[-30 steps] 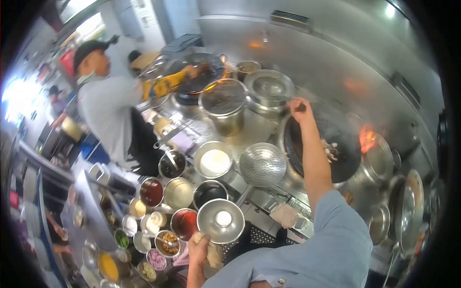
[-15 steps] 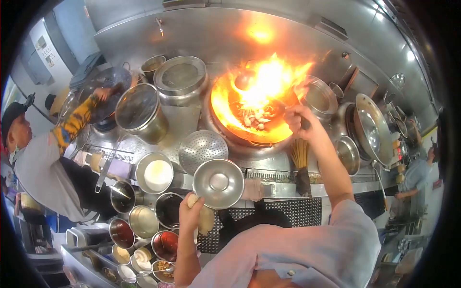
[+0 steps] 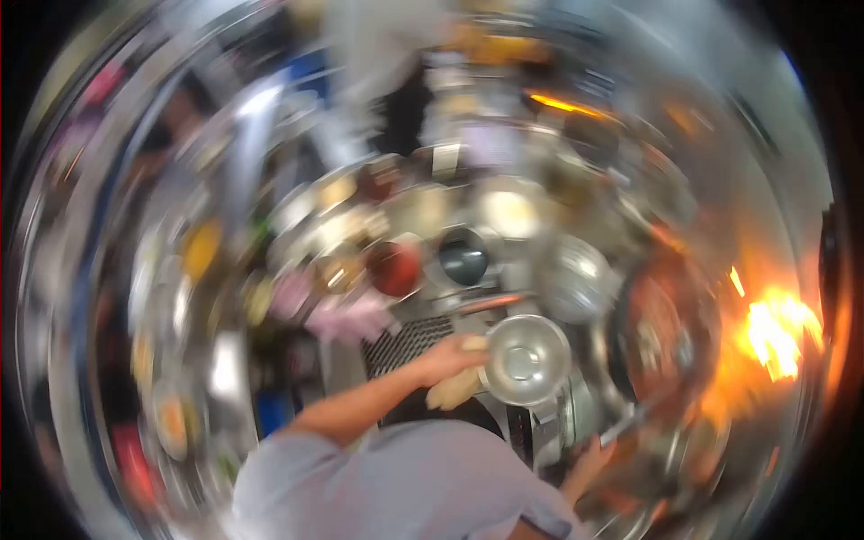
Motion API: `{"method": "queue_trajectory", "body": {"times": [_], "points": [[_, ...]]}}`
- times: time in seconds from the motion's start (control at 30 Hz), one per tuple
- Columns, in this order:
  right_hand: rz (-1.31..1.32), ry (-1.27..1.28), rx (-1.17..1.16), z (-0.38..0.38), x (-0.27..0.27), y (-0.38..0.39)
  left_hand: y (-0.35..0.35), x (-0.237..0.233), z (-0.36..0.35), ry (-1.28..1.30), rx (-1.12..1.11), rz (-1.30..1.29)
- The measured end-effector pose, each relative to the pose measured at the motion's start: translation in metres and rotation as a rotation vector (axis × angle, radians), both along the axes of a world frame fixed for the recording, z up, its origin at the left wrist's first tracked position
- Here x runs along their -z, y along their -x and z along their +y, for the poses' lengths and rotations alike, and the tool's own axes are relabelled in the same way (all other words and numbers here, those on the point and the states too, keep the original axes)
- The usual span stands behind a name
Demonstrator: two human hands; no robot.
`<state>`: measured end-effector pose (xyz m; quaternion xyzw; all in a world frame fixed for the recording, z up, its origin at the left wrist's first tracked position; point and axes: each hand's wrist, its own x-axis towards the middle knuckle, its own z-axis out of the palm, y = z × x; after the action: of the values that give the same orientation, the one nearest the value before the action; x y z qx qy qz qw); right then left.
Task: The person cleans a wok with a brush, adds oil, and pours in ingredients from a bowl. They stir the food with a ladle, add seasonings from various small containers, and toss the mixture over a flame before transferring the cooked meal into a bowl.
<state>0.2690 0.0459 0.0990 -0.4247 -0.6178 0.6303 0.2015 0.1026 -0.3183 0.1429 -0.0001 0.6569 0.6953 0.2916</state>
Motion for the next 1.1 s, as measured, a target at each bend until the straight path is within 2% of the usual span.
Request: {"method": "queue_trajectory", "body": {"times": [0.03, 0.07, 0.1, 0.17, 0.23, 0.27, 0.33, 0.43, 0.47, 0.57, 0.6, 0.7, 0.73, 0.8, 0.87, 0.93, 0.97, 1.0, 1.03, 1.07, 1.1], "points": [[-0.102, -0.101, -0.027, 0.021, 0.015, 0.002, -0.018, -0.011, -0.011, -0.021, -0.111, -0.031], [-0.04, -0.074, -0.12, 0.048, 0.017, 0.008, -0.038, -0.027, -0.016, -0.051, -0.194, -0.054], [0.02, -0.036, -0.18, 0.067, 0.014, 0.026, -0.057, -0.026, -0.024, -0.11, -0.382, -0.085], [0.49, 0.499, -0.226, 0.076, -0.015, 0.039, -0.111, -0.03, -0.035, -0.211, -0.634, -0.154], [0.655, -0.004, -0.213, 0.099, 0.0, 0.07, -0.159, -0.028, -0.038, -0.203, -0.954, -0.16], [0.844, 0.371, -0.326, 0.08, 0.011, 0.063, -0.19, -0.012, -0.059, -0.227, -1.102, -0.141], [1.139, 1.152, -0.568, 0.033, -0.054, 0.069, -0.234, -0.027, -0.08, -0.296, -1.356, -0.171], [1.154, 1.163, -0.774, 0.003, -0.06, 0.077, -0.294, -0.024, -0.136, -0.313, -1.761, -0.07], [1.129, 1.221, -0.79, 0.007, -0.057, 0.087, -0.313, -0.025, -0.156, -0.349, -1.844, 0.033], [1.163, 1.302, -1.042, 0.0, -0.048, 0.111, -0.372, -0.038, -0.222, -0.342, -2.109, 0.264], [1.146, 1.231, -1.061, -0.029, -0.072, 0.1, -0.396, -0.042, -0.243, -0.361, -2.174, 0.346], [1.137, 1.198, -1.05, -0.068, -0.073, 0.107, -0.469, -0.053, -0.305, -0.317, -2.447, 0.456], [1.173, 1.167, -1.179, -0.079, -0.071, 0.113, -0.492, -0.052, -0.325, -0.258, -2.506, 0.484], [1.165, 0.983, -1.274, -0.103, -0.073, 0.104, -0.544, -0.04, -0.375, -0.159, -2.535, 0.515], [0.84, 0.852, -0.995, -0.136, -0.085, 0.084, -0.579, -0.026, -0.393, -0.316, -2.286, 0.571], [0.594, 0.824, -0.71, -0.167, -0.104, 0.055, -0.58, -0.019, -0.398, -0.501, -2.032, 0.557], [0.515, 0.809, -0.596, -0.184, -0.12, 0.039, -0.555, -0.03, -0.382, -0.358, -2.062, 0.525], [0.652, 1.026, -0.932, -0.17, -0.095, 0.045, -0.532, -0.034, -0.372, -0.422, -2.048, 0.501], [0.54, 0.889, -0.792, -0.195, -0.122, 0.026, -0.523, -0.019, -0.365, -0.418, -1.837, 0.45], [0.475, 0.762, -0.74, -0.203, -0.126, 0.019, -0.497, -0.02, -0.344, -0.649, -1.667, 0.41], [0.434, 0.743, -0.78, -0.204, -0.126, 0.013, -0.486, 0.024, -0.344, -0.668, -1.479, 0.404]]}}
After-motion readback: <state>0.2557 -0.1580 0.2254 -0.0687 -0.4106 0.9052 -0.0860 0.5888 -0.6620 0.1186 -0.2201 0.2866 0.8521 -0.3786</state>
